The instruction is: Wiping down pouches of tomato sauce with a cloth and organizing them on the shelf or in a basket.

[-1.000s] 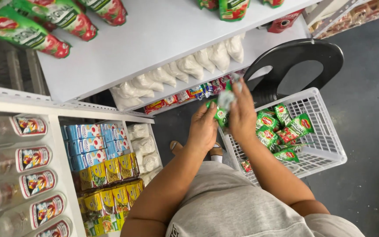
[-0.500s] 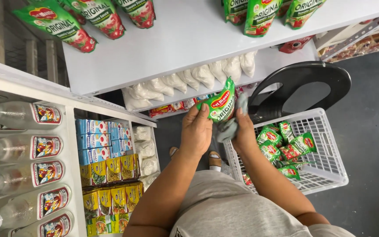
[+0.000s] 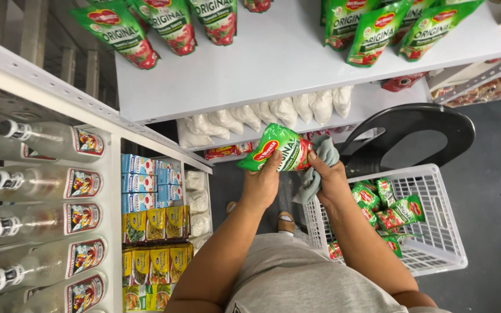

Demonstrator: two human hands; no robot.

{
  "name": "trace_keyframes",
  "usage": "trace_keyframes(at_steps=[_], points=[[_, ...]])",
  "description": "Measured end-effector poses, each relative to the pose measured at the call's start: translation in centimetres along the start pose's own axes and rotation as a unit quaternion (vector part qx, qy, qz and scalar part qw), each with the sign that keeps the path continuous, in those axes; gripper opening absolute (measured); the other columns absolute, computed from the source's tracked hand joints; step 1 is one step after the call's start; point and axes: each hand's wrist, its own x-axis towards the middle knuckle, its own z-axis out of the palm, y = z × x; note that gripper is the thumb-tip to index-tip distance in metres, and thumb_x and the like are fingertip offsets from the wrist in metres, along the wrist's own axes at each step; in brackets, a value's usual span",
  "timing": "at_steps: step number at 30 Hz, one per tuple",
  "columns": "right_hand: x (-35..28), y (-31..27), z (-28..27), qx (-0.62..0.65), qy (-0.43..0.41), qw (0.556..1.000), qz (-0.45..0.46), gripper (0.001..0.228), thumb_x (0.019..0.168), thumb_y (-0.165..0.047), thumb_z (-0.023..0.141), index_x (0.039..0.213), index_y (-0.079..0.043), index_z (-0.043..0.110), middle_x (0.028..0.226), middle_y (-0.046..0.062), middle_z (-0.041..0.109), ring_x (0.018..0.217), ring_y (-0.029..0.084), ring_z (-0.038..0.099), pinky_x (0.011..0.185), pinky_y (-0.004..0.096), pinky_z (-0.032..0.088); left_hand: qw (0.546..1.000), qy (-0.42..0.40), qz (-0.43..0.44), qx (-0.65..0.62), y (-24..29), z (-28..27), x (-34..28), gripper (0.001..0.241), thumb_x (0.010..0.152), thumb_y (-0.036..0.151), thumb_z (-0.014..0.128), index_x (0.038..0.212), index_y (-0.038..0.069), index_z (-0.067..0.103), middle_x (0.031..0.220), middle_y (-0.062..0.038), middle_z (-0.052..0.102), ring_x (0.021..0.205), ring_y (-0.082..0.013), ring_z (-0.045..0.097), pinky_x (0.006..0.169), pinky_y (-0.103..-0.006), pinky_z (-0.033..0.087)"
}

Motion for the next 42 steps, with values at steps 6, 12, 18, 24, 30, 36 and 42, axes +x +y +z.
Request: trace_keyframes(at_steps=[6,12,18,24,30,36,42], points=[[0.5,0.7,0.2,-0.098,-0.074,0.986,0.116,0.024,0.085,-0.017,0.086,0.094,0.002,0.074,0.079,0.016,0.074,0.071,0.027,0.075,0.069,0.046,0.062,0.999,0.027,-0.014,0.031,1.3,-3.3,1.6,0.04,0.095,-0.001,0.068,0.135,0.003,0.063,0.131,-0.013,0.068,0.119,-0.0255,0.062,0.105,-0.0494,0.053],[3.3,-2.4,1.8,-0.379,-0.193,0.904,0.037,0.049,0.09,-0.042,0.074,0.061,-0.002,0.078,0.053,0.013,0.065,0.05,0.023,0.061,0.054,0.038,0.054,0.997,0.077,-0.028,-0.007,5.4,-4.8,3.9,0.038,0.095,0.004,0.067,0.132,-0.002,0.062,0.126,-0.017,0.069,0.12,-0.0312,0.064,0.105,-0.0533,0.053],[1.3,-9.3,10.1,-0.441,-0.237,0.865,-0.038,0.054,0.073,-0.008,0.092,0.123,-0.006,0.073,0.113,0.015,0.081,0.111,0.025,0.071,0.104,0.047,0.051,0.956,-0.075,0.063,0.276,12.3,0.1,8.0,0.008,0.09,0.011,0.079,0.096,0.006,0.076,0.084,-0.004,0.075,0.085,-0.0093,0.063,0.081,-0.0363,0.057],[5.4,-6.7,14.0,-0.423,-0.296,0.847,-0.123,0.048,0.073,-0.009,0.091,0.118,-0.003,0.074,0.107,0.016,0.078,0.108,0.03,0.069,0.103,0.051,0.049,0.953,-0.099,0.086,0.274,11.5,2.6,14.3,0.018,0.075,0.01,0.092,0.083,0.009,0.076,0.068,-0.002,0.073,0.072,-0.0042,0.059,0.069,-0.0302,0.056],[11.1,-6.8,16.9,-0.36,-0.173,0.909,-0.115,0.028,0.078,-0.007,0.089,0.104,-0.005,0.077,0.084,0.005,0.075,0.078,0.016,0.067,0.08,0.033,0.054,0.984,-0.031,0.064,0.161,11.2,3.0,20.0,0.038,0.078,0.005,0.088,0.113,0.007,0.075,0.099,-0.009,0.079,0.093,-0.0119,0.072,0.088,-0.0292,0.057],[18.0,-7.2,18.8,-0.347,-0.114,0.905,-0.218,0.015,0.087,-0.015,0.085,0.099,-0.014,0.078,0.077,0.002,0.069,0.073,0.011,0.062,0.073,0.028,0.052,0.956,-0.029,0.135,0.26,7.5,-2.7,21.0,0.062,0.088,-0.008,0.073,0.147,0.002,0.055,0.122,-0.021,0.067,0.113,-0.028,0.066,0.104,-0.0466,0.051],[24.8,-6.1,18.0,-0.177,-0.101,0.96,-0.192,0.005,0.1,-0.013,0.074,0.103,-0.01,0.074,0.08,0.005,0.07,0.072,0.014,0.067,0.073,0.031,0.056,0.898,-0.028,0.115,0.424,5.5,-6.4,20.6,0.064,0.086,-0.001,0.074,0.147,0.005,0.053,0.13,-0.024,0.064,0.123,-0.0378,0.064,0.108,-0.0457,0.048]])
